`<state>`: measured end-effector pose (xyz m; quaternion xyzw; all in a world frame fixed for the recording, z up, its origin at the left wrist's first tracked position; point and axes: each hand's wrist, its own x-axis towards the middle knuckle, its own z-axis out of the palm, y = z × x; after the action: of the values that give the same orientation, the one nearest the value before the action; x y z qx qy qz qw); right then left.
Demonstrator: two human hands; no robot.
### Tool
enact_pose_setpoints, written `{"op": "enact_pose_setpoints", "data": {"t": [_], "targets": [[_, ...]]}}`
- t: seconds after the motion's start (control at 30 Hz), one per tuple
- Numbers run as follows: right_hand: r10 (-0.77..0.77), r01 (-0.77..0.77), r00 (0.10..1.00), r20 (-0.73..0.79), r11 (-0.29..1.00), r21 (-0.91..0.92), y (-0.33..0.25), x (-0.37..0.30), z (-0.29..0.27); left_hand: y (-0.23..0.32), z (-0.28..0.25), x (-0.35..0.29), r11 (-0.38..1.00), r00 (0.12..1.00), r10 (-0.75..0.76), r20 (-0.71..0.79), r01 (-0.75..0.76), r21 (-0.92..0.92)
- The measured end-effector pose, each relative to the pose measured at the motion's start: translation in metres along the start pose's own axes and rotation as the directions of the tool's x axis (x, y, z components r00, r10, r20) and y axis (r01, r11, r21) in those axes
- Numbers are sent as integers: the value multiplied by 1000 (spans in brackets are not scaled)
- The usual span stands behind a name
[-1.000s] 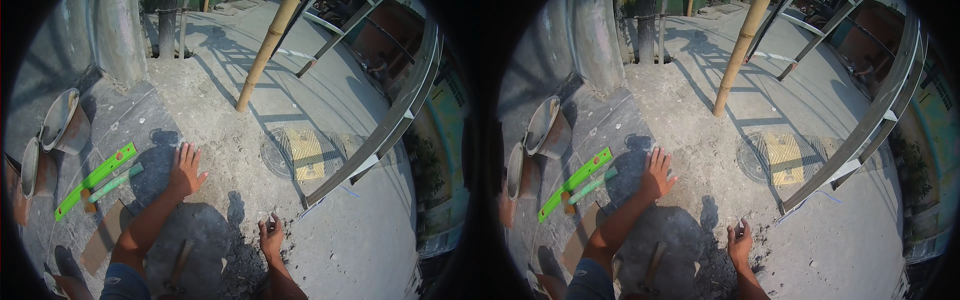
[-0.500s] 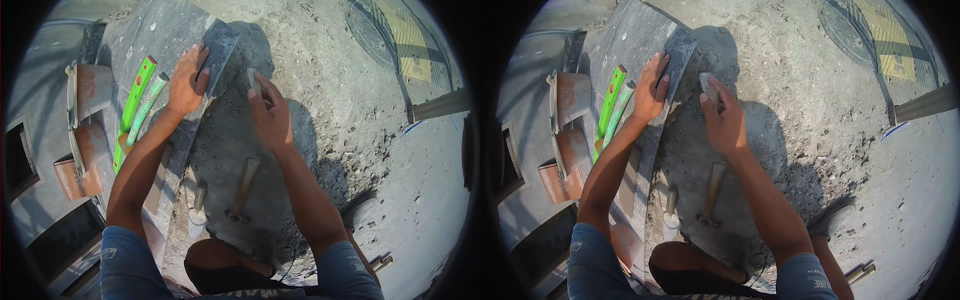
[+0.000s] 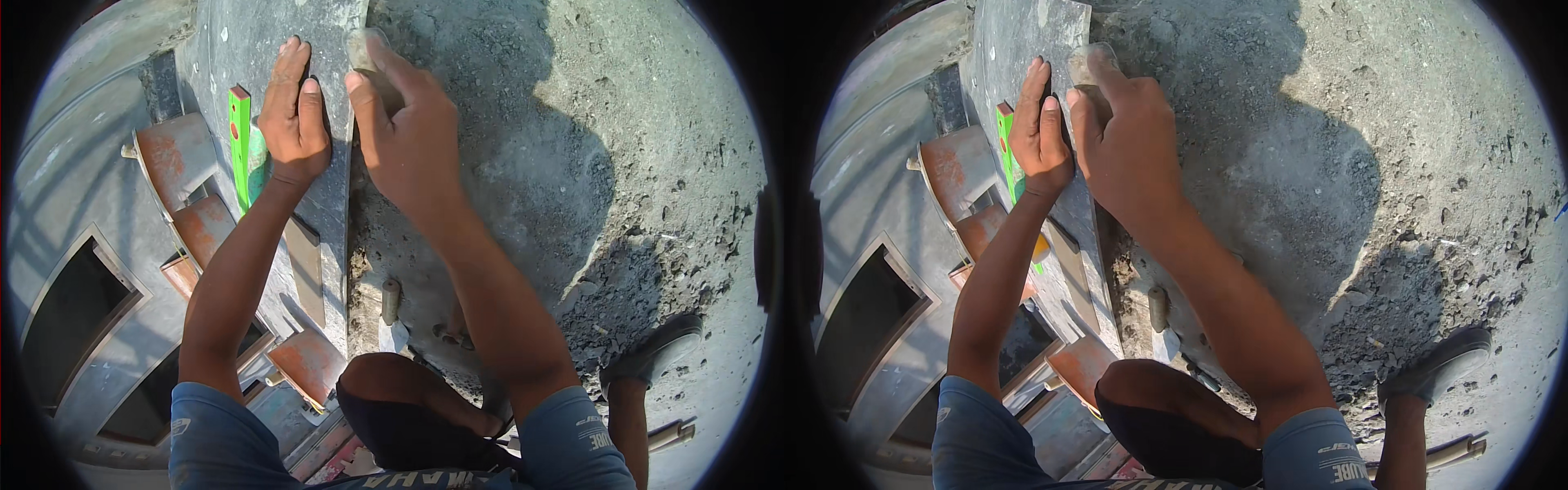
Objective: The person uses a small hand tool to scrape and shape the edge of a stone slab, then uses a hammer and chisel to chip away pieces of concrete and stone from a central point on the ground.
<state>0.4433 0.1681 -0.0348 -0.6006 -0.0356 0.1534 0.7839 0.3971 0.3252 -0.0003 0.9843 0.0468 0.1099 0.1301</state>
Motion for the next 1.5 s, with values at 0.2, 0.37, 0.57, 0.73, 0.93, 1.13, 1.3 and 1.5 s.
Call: {"op": "enact_pose_setpoints", "data": {"t": [0.2,0.37,0.57,0.73,0.93,1.13,1.3,1.5], "targets": [[146,-147,983,108,989,-6,2,-50,-1,-6,-4,2,1000,998,24,-65,-24,-6],[512,-410,567,645,855,-319,-3,-204,-53,-3,10,4,994,996,-9,-83,0,-105],[427,-470,832,355,882,41,17,-78,-60,0,-7,5,970,987,-160,-4,157,-186],[205,-234,936,287,969,73,37,-26,-40,5,5,4,979,988,-153,-1,152,-137],[189,-197,916,353,980,-11,21,-52,-16,3,-3,2,976,986,-164,13,164,-145],[386,-450,730,564,892,-29,16,-96,-25,0,2,4,967,986,-164,-3,160,-197],[331,-359,817,473,933,-32,10,-72,-14,8,2,3,949,976,-219,5,215,-230],[359,-271,811,462,930,-247,-22,-57,-16,7,2,4,975,985,-173,4,172,-144]]}}
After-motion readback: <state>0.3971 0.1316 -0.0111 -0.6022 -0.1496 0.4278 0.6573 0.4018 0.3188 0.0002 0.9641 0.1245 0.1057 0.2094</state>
